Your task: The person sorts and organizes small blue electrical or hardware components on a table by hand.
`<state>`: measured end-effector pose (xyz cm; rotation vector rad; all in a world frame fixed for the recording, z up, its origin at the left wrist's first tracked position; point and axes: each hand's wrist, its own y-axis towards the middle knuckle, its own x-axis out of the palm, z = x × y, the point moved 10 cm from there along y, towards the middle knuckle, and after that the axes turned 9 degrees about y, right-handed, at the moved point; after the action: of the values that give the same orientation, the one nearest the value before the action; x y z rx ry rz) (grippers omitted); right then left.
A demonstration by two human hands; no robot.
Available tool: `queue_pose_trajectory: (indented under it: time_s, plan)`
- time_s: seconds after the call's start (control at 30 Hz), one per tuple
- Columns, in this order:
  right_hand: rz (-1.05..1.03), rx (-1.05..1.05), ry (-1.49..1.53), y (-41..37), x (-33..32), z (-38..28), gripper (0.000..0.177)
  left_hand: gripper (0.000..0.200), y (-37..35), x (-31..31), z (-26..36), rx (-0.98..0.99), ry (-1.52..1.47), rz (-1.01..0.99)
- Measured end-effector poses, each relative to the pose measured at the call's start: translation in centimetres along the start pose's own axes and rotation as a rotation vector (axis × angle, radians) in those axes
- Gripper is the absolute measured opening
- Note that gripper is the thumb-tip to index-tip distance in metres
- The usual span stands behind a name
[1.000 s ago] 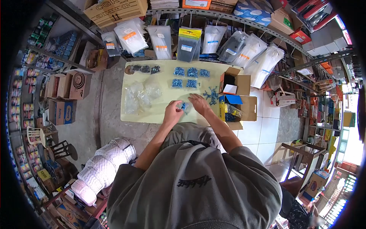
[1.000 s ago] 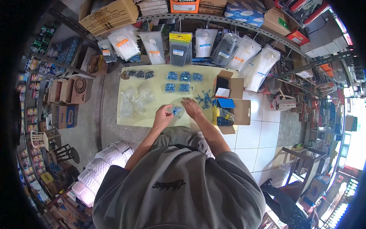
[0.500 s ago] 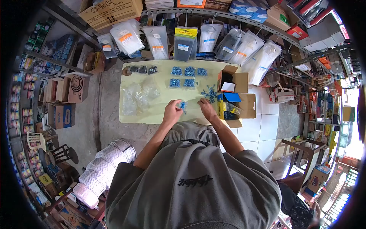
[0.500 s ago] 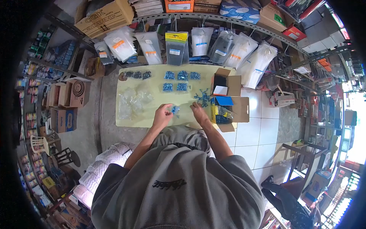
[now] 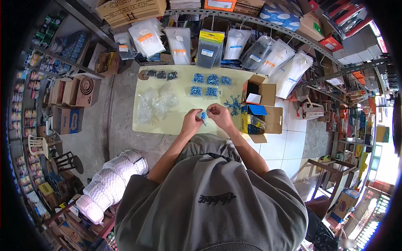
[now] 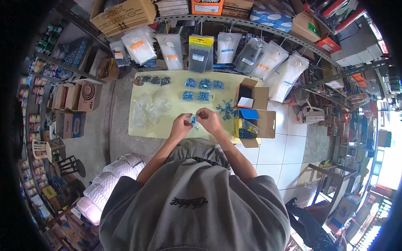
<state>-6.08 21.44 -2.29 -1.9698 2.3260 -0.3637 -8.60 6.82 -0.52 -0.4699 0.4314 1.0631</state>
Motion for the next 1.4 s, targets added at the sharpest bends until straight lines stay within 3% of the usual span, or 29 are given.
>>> queue_pose_trajectory:
  time_s: [0.43,0.73,0.93,1.0,1.07,1.13,1.17,1.4]
  plan:
    - [0.000,0.032,-0.103,-0.4,1.2,-1.0,0.019,0.046,0.1,-0.1,0.0,-0.021,-0.025,-0.003]
    - [-0.038,-0.089,-0.267,-0.6,2.0,-3.1,0.019,0.046,0.2,-0.1,-0.4,-0.052,-0.012,-0.010]
    - [0.167,-0.029,-0.324,-0.2,-1.9,1.0,0.022,0.044,0.1,0.0,-0.5,-0.014,-0.024,0.014]
    - [-0.093,0.135,-0.571,-0.2,-0.7,6.3,0.029,0.042,0.1,0.0,-0.4,-0.015,-0.049,0.014]
    - [-0.144,0.225,-0.639,-0.5,0.0,9.2,0.037,0.041,0.2,0.0,-0.4,-0.007,-0.049,0.015]
    - [-0.202,0.177,-0.775,-0.8,1.1,10.1,0.038,0.041,0.1,-0.1,-0.7,-0.006,-0.046,0.023]
    - [-0.220,0.058,-0.802,-0.7,1.6,9.6,0.034,0.041,0.2,0.1,-0.9,-0.008,-0.043,0.009]
    - [-0.217,-0.086,-0.911,-0.8,1.6,8.8,0.019,0.034,0.0,-0.3,-0.2,-0.025,-0.074,-0.008]
